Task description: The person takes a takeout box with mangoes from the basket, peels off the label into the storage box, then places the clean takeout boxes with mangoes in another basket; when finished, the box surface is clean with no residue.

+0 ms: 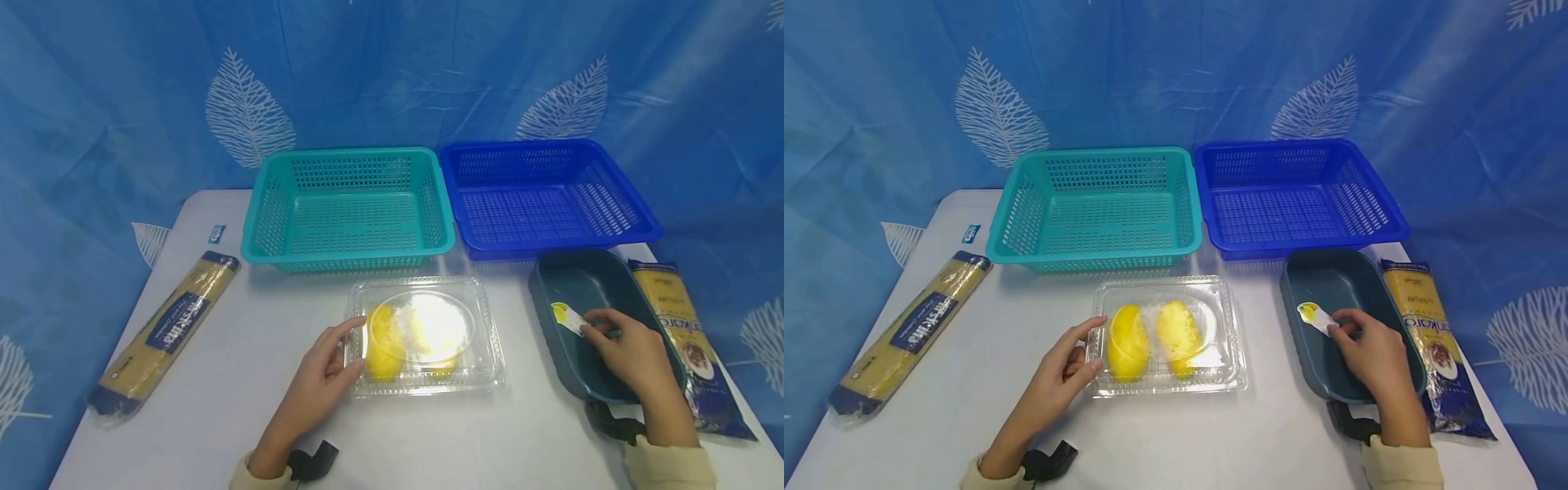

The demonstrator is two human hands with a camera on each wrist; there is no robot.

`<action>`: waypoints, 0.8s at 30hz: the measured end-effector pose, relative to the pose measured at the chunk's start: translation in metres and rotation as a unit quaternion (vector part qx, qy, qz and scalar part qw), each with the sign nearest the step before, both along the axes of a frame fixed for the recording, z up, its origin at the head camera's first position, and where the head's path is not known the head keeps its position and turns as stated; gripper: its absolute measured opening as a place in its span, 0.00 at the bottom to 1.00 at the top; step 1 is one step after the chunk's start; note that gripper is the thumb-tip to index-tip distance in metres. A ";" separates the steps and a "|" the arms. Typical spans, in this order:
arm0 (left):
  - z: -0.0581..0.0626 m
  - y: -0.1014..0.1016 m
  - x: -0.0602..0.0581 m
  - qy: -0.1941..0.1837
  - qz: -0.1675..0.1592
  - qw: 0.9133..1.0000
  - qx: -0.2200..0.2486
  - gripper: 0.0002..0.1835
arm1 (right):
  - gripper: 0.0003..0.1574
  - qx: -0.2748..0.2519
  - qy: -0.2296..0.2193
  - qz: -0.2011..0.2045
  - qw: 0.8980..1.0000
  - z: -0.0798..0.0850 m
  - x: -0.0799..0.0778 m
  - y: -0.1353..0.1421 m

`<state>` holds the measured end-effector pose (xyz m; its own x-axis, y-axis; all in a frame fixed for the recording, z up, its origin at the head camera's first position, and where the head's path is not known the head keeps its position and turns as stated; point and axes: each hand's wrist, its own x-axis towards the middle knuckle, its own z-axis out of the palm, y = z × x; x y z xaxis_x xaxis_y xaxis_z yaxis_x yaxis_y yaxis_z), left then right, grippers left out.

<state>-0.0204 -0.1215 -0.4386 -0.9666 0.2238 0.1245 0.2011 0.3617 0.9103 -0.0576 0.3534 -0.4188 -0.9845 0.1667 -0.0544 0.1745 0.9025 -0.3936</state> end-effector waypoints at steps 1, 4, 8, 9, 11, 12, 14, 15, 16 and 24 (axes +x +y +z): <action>0.000 0.000 0.000 0.000 0.001 1.000 0.000 0.32 | 0.22 0.006 -0.002 -0.004 1.000 0.001 0.000 0.000; 0.000 0.000 0.000 0.001 -0.002 1.000 0.002 0.32 | 0.22 0.022 0.002 -0.008 1.000 0.006 0.003 0.001; 0.000 0.000 0.000 0.004 -0.006 1.000 0.007 0.31 | 0.23 0.031 0.006 -0.003 0.999 0.021 0.010 0.002; 0.000 0.000 0.000 0.006 -0.007 1.000 0.007 0.31 | 0.24 0.033 0.005 -0.003 0.999 0.026 0.011 0.003; 0.001 0.000 0.001 0.007 -0.005 1.000 0.006 0.31 | 0.26 0.036 0.006 -0.002 0.999 0.037 0.012 0.005; 0.001 0.000 0.001 0.007 -0.003 1.000 0.006 0.31 | 0.26 0.036 0.008 -0.001 0.999 0.042 0.012 0.006; 0.002 0.000 0.001 0.007 -0.001 1.000 0.005 0.31 | 0.26 0.035 0.021 0.010 0.999 0.051 0.010 0.009; 0.002 0.000 0.001 0.006 -0.001 1.000 0.004 0.31 | 0.25 0.038 0.031 0.018 0.999 0.055 0.009 0.010; 0.002 0.000 0.001 0.005 -0.001 1.000 0.003 0.30 | 0.25 0.041 0.038 0.028 0.998 0.058 0.007 0.012; 0.002 0.001 0.001 0.015 -0.006 1.000 0.000 0.30 | 0.23 0.022 0.074 0.067 0.995 0.076 -0.024 0.016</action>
<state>-0.0197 -0.1203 -0.4366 -0.9597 0.2352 0.1537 0.2328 0.3595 0.9036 -0.0815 0.3699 -0.3424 -0.9948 0.0315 0.0971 -0.0062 0.9308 -0.3654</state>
